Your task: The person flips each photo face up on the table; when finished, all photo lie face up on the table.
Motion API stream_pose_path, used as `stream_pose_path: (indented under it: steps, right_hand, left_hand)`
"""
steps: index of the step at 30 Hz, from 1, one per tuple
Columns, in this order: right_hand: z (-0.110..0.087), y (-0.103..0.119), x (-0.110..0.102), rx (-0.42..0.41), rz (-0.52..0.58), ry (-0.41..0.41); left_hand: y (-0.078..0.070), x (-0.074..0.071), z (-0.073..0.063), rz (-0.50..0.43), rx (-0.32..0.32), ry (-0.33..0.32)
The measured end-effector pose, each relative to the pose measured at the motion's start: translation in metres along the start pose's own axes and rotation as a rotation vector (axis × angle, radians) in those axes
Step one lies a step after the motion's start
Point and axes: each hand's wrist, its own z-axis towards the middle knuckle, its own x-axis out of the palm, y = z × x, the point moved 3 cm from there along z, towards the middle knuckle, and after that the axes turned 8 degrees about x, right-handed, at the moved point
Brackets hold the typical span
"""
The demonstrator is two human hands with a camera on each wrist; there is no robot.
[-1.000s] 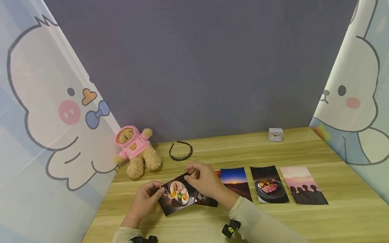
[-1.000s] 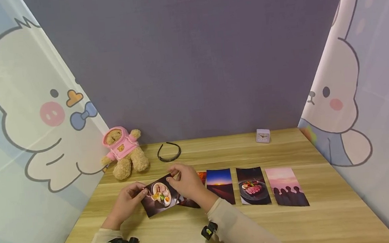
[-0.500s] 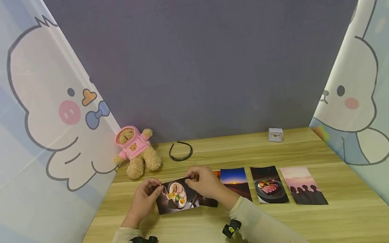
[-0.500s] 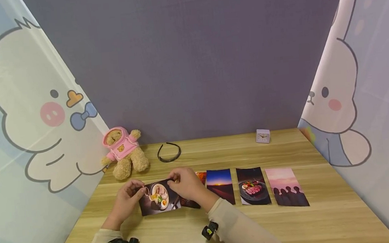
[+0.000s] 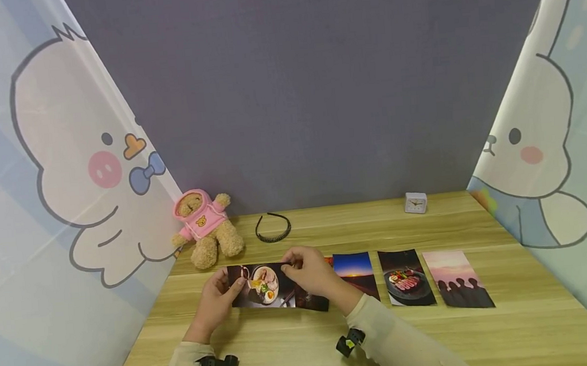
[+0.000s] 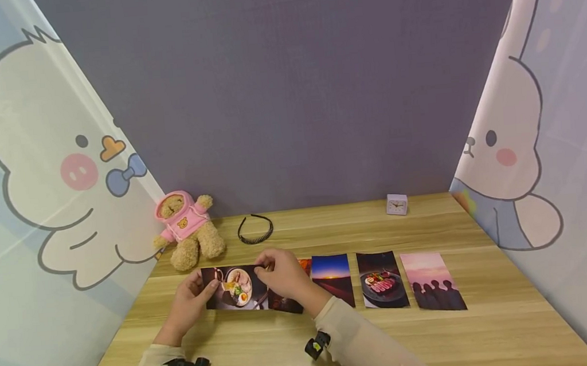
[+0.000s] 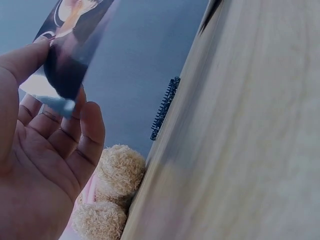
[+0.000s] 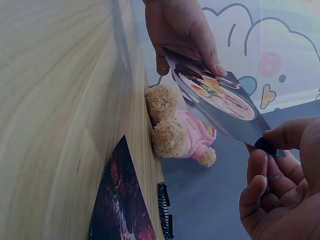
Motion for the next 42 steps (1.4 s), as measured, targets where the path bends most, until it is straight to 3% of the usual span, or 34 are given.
stream_pose_path:
  steps: [8, 15, 22, 28, 32, 36, 42]
  right_hand:
    - [-0.001, 0.000, -0.002, 0.012, 0.024, 0.020]
    - [0.000, -0.001, 0.000, 0.009, 0.028, 0.019]
    - [0.002, -0.005, 0.004, 0.000, 0.089, 0.051]
    - [0.002, -0.005, 0.006, -0.002, 0.142, 0.072]
    - [0.002, -0.005, 0.009, 0.002, 0.215, 0.105]
    - [0.002, -0.005, 0.011, 0.006, 0.265, 0.136]
    - [0.000, -0.002, 0.011, 0.010, 0.247, 0.144]
  left_hand:
    - [-0.002, -0.005, 0.000, -0.115, -0.041, -0.030]
    - [-0.005, -0.005, -0.001, -0.158, -0.071, -0.023]
    - [-0.006, -0.007, -0.003, -0.390, -0.011, -0.008]
    - [-0.003, -0.005, -0.002, -0.359, 0.005, 0.056]
    - [-0.002, -0.002, -0.001, -0.386, 0.012, 0.071]
    - [-0.002, 0.000, -0.001, -0.428, 0.033, 0.058]
    - [-0.003, 0.001, -0.001, -0.435, 0.029, 0.011]
